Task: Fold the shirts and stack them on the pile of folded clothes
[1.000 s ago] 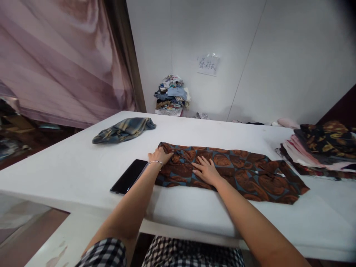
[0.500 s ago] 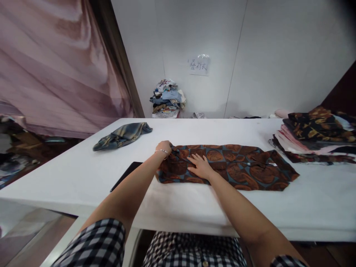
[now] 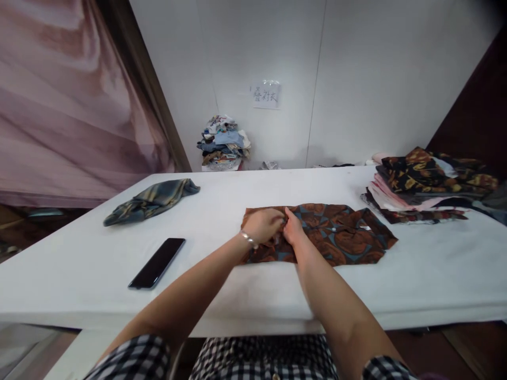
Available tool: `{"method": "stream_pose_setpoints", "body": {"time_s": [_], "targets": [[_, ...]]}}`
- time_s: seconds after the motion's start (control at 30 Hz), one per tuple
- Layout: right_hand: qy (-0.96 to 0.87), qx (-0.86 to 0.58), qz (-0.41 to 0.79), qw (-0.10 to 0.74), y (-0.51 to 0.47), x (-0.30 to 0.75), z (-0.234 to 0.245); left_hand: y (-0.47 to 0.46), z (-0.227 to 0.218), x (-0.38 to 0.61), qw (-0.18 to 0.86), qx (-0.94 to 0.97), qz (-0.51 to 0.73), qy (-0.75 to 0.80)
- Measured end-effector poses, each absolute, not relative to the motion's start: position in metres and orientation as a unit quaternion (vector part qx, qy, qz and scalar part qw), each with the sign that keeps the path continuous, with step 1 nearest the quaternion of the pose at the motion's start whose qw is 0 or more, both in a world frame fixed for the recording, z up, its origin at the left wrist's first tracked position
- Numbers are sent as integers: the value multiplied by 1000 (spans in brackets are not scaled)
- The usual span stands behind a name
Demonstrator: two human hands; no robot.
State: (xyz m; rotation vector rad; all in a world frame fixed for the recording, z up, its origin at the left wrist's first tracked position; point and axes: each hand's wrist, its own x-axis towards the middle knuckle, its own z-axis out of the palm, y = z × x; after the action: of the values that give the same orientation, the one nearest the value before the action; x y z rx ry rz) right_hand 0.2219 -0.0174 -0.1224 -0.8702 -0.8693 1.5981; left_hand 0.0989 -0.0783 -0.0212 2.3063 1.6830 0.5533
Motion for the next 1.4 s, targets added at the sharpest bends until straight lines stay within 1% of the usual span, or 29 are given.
{"method": "stream_pose_setpoints", "body": {"time_s": [0.07, 0.17, 0.27, 0.33, 0.4, 0.47, 0.53, 0.6, 0.63, 0.77, 0.8, 0.87, 0.97, 1.03, 1.17, 1.2, 1.23, 1.33, 1.37, 1.4], "targets": [[-368, -357, 651, 560, -15, 218, -124, -78, -19, 64, 109, 753, 218, 612], [-398, -350, 622, 577, -13, 214, -125, -84, -34, 24, 87, 706, 188, 677], [-458, -416, 549, 563, -12, 216, -125, -93, -59, 12, 77, 710, 161, 681], [-490, -483, 471, 552, -12, 221, -125, -94, -72, 14, 105, 685, 167, 701], [-517, -521, 387, 558, -13, 224, -122, -86, -79, 17, 160, 638, 179, 732], [-555, -527, 311, 563, -19, 225, -116, -73, -81, 18, 202, 598, 190, 752], [-611, -517, 252, 543, -27, 220, -108, -59, -81, 17, 223, 578, 194, 761], [-683, -493, 217, 494, -39, 212, -98, -47, -82, 17, 240, 573, 189, 760], [-724, -477, 207, 454, -46, 208, -92, -43, -83, 17, 249, 573, 185, 759], [-863, -422, 162, 228, -75, 198, -77, -32, -88, 22, 266, 579, 185, 748], [-877, -417, 145, 189, -81, 199, -77, -31, -88, 22, 268, 579, 191, 746], [-886, -422, 115, 153, -91, 204, -79, -30, -88, 17, 270, 578, 209, 741], [-872, -456, 128, 125, -98, 218, -85, -31, -86, -3, 262, 568, 235, 744], [-865, -463, 151, 122, -100, 224, -85, -35, -86, -19, 255, 558, 241, 752], [-850, -461, 138, 215, -101, 213, -79, -45, -87, -38, 259, 538, 242, 765], [-848, -458, 138, 226, -101, 207, -79, -46, -87, -39, 262, 535, 245, 765], [-851, -454, 147, 218, -100, 201, -79, -48, -86, -38, 265, 533, 248, 764], [-863, -443, 203, 132, -97, 187, -86, -49, -81, -36, 270, 529, 258, 762], [-862, -442, 222, 115, -96, 186, -89, -49, -78, -36, 271, 529, 261, 761], [-857, -441, 237, 119, -95, 185, -91, -48, -75, -36, 272, 529, 264, 759]]}}
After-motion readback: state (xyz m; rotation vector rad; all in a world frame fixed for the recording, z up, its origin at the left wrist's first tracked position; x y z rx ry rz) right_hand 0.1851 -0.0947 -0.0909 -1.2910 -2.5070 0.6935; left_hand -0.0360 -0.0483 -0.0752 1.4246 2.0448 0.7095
